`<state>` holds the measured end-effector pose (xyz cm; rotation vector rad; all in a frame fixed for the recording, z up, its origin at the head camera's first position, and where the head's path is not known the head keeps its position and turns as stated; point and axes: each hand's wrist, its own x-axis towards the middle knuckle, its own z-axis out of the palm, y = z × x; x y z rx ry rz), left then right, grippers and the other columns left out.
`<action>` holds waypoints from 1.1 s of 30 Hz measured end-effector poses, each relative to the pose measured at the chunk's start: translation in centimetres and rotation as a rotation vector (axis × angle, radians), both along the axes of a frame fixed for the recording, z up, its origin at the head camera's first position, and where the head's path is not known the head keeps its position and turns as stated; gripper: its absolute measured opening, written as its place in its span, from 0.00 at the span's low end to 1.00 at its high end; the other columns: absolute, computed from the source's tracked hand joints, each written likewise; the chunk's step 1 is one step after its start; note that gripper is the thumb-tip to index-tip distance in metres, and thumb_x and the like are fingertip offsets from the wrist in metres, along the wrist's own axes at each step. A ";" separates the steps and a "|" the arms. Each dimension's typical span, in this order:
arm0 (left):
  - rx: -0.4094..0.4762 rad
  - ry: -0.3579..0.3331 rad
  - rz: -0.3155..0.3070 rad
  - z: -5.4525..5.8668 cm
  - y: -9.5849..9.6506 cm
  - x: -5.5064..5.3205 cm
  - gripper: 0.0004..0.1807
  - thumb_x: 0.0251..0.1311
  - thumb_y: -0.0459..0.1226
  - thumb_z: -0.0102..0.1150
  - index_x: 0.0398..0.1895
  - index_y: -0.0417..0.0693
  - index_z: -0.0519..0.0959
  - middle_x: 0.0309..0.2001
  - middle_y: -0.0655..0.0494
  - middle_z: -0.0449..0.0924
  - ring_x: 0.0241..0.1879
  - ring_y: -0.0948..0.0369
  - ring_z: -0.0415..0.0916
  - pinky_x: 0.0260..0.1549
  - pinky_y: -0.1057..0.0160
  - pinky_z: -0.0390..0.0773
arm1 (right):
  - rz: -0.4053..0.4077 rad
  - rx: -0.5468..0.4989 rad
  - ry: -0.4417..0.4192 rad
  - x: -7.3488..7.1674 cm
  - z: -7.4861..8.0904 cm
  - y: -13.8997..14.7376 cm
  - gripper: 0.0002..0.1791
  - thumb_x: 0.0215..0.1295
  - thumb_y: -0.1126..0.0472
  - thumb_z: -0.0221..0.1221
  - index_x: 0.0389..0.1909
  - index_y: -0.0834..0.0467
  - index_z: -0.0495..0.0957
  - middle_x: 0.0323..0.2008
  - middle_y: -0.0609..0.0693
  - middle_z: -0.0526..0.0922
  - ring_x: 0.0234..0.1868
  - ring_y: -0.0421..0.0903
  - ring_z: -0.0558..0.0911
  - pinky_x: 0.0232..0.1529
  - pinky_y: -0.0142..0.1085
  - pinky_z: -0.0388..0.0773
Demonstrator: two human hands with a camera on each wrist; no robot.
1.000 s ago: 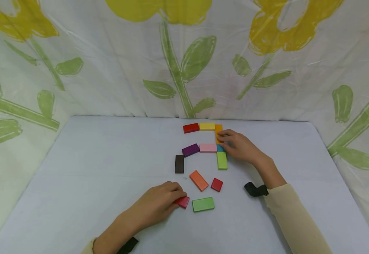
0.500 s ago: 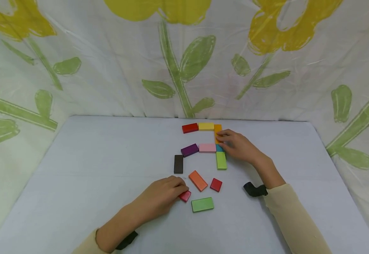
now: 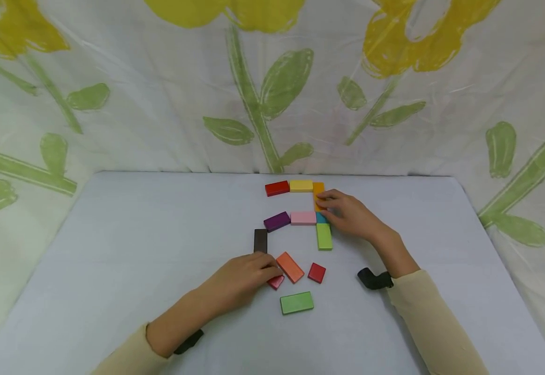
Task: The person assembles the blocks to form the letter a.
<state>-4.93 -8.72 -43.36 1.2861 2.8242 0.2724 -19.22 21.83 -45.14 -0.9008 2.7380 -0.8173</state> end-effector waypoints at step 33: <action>0.075 0.069 0.077 0.1 -2.0 1.4 0.20 0.64 0.34 0.72 0.60 0.47 0.86 0.59 0.56 0.86 0.60 0.58 0.84 0.61 0.58 0.85 | -0.008 -0.003 0.007 0.0 -0.3 0.1 0.22 0.77 0.65 0.60 0.68 0.66 0.77 0.71 0.62 0.78 0.73 0.62 0.76 0.73 0.58 0.75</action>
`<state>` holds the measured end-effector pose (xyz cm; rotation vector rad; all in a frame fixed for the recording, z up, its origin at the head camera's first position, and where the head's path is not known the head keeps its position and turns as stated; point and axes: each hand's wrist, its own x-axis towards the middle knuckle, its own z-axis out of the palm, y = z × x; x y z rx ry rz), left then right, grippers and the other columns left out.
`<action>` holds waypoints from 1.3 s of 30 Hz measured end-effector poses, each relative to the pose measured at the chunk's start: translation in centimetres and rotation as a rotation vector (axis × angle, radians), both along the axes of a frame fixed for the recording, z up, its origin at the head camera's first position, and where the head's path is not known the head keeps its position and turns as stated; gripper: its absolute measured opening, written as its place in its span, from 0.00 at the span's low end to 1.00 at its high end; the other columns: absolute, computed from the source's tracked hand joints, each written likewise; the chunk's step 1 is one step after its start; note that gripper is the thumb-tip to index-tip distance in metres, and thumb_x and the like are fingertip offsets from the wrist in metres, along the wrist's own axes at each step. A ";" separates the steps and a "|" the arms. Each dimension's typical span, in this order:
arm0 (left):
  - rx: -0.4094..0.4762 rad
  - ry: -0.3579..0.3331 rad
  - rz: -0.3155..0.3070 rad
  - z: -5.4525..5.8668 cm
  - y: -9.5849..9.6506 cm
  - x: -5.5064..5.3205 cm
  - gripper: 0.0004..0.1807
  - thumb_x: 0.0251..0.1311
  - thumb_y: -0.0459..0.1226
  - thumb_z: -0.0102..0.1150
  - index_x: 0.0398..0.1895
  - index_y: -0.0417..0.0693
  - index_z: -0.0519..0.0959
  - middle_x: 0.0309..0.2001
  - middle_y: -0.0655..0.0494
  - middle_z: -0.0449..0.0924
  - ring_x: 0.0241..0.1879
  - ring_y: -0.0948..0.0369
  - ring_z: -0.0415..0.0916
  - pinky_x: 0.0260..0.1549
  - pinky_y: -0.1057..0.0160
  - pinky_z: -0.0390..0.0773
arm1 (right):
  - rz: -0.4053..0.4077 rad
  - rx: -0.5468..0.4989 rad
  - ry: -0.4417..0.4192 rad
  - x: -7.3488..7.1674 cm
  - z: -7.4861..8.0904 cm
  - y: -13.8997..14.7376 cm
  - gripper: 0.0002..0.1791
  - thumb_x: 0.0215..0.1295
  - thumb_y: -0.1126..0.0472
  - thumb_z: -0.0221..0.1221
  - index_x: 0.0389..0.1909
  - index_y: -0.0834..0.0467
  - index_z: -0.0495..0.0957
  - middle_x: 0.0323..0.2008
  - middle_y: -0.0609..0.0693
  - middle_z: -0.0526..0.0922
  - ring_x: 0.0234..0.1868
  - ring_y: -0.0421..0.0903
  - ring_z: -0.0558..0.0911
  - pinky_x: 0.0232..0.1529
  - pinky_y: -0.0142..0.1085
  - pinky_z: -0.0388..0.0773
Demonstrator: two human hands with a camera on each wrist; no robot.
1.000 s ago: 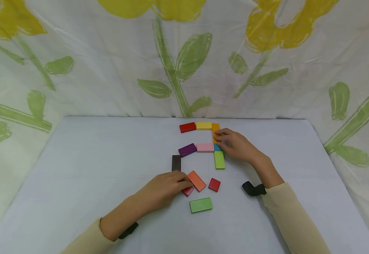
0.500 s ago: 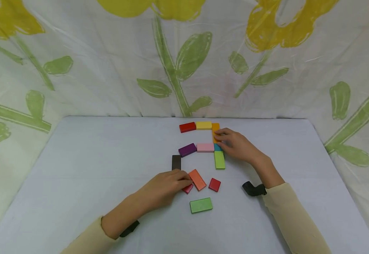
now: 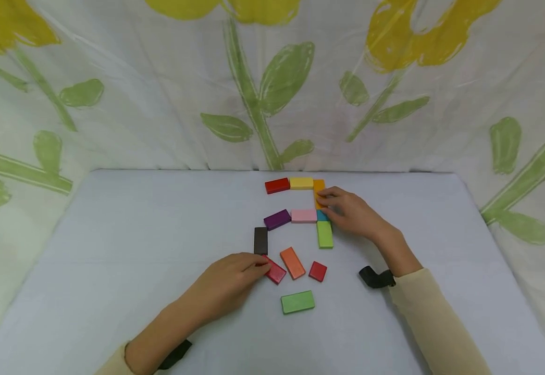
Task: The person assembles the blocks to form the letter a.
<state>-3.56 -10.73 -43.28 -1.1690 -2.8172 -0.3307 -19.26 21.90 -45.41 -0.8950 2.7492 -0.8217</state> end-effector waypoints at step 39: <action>-0.067 -0.039 0.025 -1.4 1.0 1.5 0.23 0.70 0.46 0.67 0.65 0.51 0.84 0.68 0.55 0.80 0.70 0.57 0.77 0.73 0.56 0.76 | 0.003 -0.011 -0.008 0.1 0.2 0.0 0.22 0.77 0.65 0.60 0.68 0.67 0.77 0.71 0.62 0.77 0.74 0.63 0.75 0.74 0.58 0.74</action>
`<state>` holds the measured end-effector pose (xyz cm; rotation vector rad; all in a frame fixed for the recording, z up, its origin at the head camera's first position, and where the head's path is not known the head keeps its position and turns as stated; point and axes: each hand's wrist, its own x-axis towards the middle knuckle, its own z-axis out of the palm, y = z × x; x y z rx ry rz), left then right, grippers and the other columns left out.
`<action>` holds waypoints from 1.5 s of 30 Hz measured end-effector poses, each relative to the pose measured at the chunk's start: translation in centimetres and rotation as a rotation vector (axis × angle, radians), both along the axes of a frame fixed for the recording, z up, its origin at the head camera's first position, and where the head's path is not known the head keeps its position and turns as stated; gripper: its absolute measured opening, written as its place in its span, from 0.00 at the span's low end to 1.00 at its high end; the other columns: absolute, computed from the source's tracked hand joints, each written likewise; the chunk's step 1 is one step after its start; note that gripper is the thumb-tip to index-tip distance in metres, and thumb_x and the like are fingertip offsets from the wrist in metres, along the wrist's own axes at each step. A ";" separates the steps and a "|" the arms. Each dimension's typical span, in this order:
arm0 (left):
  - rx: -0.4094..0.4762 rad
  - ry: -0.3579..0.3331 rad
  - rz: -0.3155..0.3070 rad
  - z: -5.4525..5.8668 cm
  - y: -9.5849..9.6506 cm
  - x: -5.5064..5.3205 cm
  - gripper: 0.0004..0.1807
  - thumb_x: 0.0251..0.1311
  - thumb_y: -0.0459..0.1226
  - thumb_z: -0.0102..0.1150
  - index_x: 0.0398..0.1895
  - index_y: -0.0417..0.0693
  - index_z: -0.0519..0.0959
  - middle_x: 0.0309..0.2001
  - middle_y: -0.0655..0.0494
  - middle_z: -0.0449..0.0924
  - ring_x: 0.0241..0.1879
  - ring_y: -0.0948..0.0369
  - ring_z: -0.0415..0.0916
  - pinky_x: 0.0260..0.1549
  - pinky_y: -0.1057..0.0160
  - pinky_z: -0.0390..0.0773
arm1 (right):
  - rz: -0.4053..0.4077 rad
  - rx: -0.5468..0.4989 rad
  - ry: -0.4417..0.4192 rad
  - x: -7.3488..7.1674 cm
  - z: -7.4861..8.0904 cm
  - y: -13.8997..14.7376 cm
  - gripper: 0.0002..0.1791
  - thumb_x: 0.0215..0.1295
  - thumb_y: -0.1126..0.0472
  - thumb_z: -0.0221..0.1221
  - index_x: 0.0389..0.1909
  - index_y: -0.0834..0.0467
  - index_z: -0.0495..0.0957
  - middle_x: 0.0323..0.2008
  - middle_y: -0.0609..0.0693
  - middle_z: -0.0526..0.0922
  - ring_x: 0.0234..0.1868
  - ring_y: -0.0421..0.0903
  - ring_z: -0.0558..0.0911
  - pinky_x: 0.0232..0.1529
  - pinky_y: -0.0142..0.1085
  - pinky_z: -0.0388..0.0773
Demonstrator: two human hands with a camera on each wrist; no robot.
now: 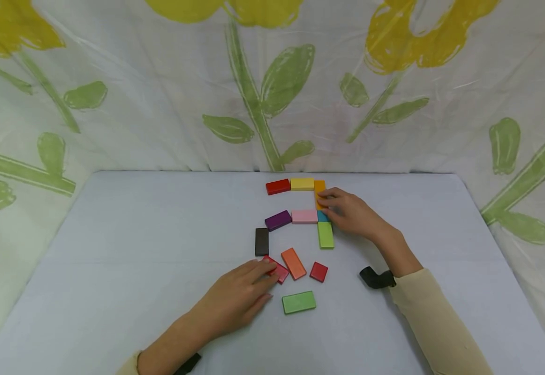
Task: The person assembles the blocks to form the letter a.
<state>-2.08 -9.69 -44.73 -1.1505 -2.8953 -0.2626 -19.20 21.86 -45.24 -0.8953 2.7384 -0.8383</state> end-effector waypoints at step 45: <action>0.121 0.002 0.205 0.9 1.1 -2.7 0.18 0.65 0.45 0.74 0.55 0.49 0.90 0.60 0.53 0.88 0.64 0.56 0.84 0.69 0.53 0.80 | -0.003 0.005 0.000 0.0 0.2 -0.1 0.22 0.76 0.64 0.61 0.67 0.67 0.77 0.70 0.62 0.78 0.73 0.63 0.76 0.74 0.58 0.73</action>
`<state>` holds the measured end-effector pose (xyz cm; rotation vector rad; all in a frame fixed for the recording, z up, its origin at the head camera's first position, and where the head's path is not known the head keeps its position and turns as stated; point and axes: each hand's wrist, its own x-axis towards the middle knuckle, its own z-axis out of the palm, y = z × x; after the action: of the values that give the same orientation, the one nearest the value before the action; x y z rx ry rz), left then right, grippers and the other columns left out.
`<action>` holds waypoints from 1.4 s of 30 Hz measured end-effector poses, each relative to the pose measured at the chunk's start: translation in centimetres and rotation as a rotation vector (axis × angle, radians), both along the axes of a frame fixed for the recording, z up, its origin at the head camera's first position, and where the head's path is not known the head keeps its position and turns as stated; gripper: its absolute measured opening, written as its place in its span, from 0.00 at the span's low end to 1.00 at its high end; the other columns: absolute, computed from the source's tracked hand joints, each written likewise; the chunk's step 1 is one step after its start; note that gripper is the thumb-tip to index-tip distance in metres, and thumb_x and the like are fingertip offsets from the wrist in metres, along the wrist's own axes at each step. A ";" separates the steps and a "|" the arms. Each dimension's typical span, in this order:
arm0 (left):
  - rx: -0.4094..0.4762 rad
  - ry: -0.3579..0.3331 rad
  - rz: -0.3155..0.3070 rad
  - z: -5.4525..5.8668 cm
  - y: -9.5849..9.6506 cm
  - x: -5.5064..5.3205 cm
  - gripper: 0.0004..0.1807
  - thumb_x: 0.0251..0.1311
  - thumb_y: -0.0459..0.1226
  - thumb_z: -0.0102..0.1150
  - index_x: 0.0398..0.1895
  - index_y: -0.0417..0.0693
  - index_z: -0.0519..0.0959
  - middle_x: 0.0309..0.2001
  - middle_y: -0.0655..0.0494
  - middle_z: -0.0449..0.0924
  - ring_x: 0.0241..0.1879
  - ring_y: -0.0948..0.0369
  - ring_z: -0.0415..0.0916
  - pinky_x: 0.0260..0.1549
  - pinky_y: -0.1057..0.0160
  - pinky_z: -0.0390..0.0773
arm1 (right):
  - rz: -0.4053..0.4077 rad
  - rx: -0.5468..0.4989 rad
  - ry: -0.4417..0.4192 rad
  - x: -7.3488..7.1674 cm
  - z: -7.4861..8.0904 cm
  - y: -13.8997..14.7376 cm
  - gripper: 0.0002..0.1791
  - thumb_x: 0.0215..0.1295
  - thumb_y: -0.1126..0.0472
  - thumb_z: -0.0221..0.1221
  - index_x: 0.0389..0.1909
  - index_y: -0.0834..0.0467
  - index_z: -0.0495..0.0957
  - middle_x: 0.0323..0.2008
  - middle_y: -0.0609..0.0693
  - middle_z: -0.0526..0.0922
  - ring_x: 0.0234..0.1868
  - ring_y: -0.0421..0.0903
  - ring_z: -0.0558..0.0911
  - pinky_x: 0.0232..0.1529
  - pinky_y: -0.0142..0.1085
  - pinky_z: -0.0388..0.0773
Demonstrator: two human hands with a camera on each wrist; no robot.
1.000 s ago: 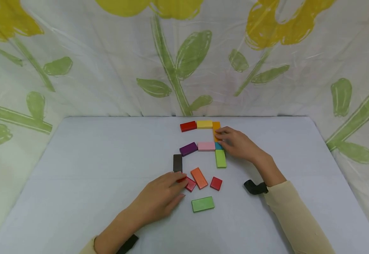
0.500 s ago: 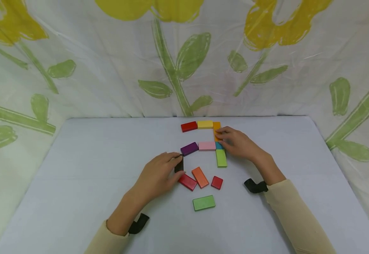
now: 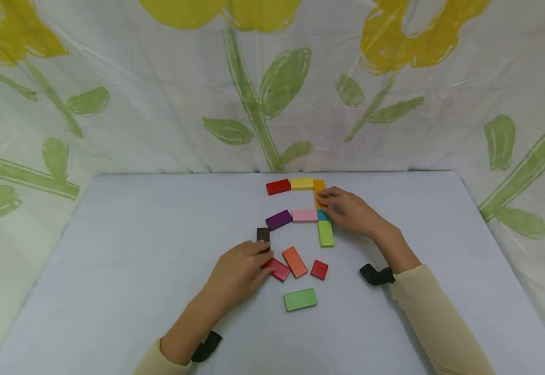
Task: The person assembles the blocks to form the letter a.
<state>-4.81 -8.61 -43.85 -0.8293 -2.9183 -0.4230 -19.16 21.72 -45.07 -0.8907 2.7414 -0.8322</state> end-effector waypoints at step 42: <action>0.047 -0.158 0.110 -0.4 0.3 -0.4 0.30 0.67 0.47 0.72 0.67 0.40 0.81 0.71 0.46 0.79 0.72 0.52 0.77 0.70 0.50 0.77 | -0.045 0.066 0.030 0.3 0.1 -0.5 0.22 0.76 0.62 0.61 0.67 0.64 0.80 0.70 0.59 0.79 0.73 0.60 0.77 0.74 0.57 0.74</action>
<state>-5.25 -8.31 -44.23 -0.6542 -3.0656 -0.5693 -18.91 21.25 -44.95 -0.8381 2.8067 -0.7375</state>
